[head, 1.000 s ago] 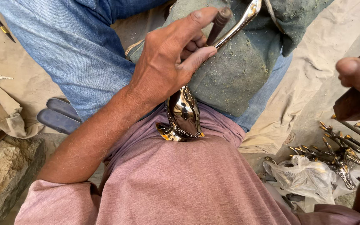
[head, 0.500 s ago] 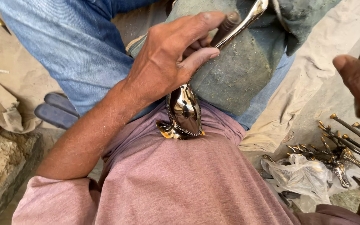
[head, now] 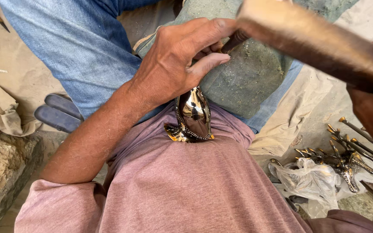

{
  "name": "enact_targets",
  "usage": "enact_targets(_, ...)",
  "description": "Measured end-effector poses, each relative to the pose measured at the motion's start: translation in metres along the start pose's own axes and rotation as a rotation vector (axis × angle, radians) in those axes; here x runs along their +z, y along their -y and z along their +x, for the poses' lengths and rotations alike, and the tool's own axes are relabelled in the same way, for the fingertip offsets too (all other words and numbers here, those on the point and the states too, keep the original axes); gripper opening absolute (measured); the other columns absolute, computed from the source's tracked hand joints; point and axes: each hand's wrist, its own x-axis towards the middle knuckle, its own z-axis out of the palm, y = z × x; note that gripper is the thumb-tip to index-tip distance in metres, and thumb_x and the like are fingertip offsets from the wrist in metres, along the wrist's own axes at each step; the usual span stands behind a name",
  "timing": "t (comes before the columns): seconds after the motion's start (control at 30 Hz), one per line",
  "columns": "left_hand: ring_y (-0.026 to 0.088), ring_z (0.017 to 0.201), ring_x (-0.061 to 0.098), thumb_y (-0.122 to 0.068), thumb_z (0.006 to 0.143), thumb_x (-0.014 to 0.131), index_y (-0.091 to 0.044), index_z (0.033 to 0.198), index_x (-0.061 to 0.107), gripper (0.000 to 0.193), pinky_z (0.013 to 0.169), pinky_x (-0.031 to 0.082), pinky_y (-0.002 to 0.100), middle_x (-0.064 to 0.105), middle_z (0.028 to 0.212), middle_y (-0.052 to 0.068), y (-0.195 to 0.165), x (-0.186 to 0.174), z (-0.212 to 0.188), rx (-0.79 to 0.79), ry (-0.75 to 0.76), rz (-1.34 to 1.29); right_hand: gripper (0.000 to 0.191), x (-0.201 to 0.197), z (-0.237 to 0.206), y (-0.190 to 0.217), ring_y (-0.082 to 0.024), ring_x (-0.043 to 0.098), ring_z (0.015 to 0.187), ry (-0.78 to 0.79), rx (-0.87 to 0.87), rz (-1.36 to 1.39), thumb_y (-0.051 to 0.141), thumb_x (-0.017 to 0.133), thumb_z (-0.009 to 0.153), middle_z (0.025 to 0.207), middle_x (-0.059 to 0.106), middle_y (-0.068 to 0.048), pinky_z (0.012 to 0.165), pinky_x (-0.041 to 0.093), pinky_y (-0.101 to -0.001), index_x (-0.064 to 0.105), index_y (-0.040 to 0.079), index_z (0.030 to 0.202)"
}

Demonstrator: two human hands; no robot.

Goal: The person sits cross-legged on the floor and uses a hammer and chisel to emboss decorative patterns onto a polished metal object shaped like a bird. They repeatedly reposition the chisel and strike it to create textured lines along the object's body and neck.

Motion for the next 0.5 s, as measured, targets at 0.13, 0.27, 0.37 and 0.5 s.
enact_targets(0.13,0.012,0.086,0.070,-0.010,0.103,0.084,-0.012,0.136,0.057,0.042,0.077,0.062,0.023,0.067,0.099,0.003,0.000,0.002,-0.001,-0.030,-0.011,-0.015,0.028,-0.001,0.002,0.003,-0.022,0.064,0.068,0.000,-0.007,0.001,0.021,0.066,0.113,0.086,0.067,-0.015,0.061,0.052,-0.0376,0.068,-0.005,0.104)
enact_targets(0.27,0.013,0.082,0.068,-0.010,0.103,0.085,-0.009,0.137,0.057,0.044,0.078,0.060,0.029,0.066,0.099,0.004,0.000,0.001,0.001,-0.074,-0.006,-0.020,0.026,-0.001,-0.002,0.007,-0.022,0.064,0.068,0.001,-0.006,0.008,0.020,0.066,0.112,0.085,0.067,-0.014,0.060,0.052,-0.0366,0.067,-0.005,0.104)
enact_targets(0.37,0.014,0.088,0.070,-0.007,0.100,0.082,-0.010,0.137,0.056,0.045,0.079,0.061,0.027,0.066,0.098,0.004,-0.004,-0.002,-0.001,-0.018,-0.011,-0.011,0.025,-0.002,-0.006,0.012,-0.021,0.064,0.067,-0.006,-0.001,0.016,0.019,0.067,0.112,0.085,0.066,-0.014,0.060,0.052,-0.0359,0.067,-0.005,0.104)
enact_targets(0.5,0.016,0.090,0.070,-0.007,0.099,0.082,-0.011,0.133,0.056,0.043,0.081,0.060,0.030,0.067,0.100,0.005,-0.008,-0.001,-0.003,0.009,-0.034,0.031,0.024,-0.003,-0.005,0.016,-0.020,0.063,0.067,-0.010,-0.009,0.022,0.018,0.067,0.111,0.084,0.066,-0.012,0.059,0.051,-0.0349,0.067,-0.004,0.104)
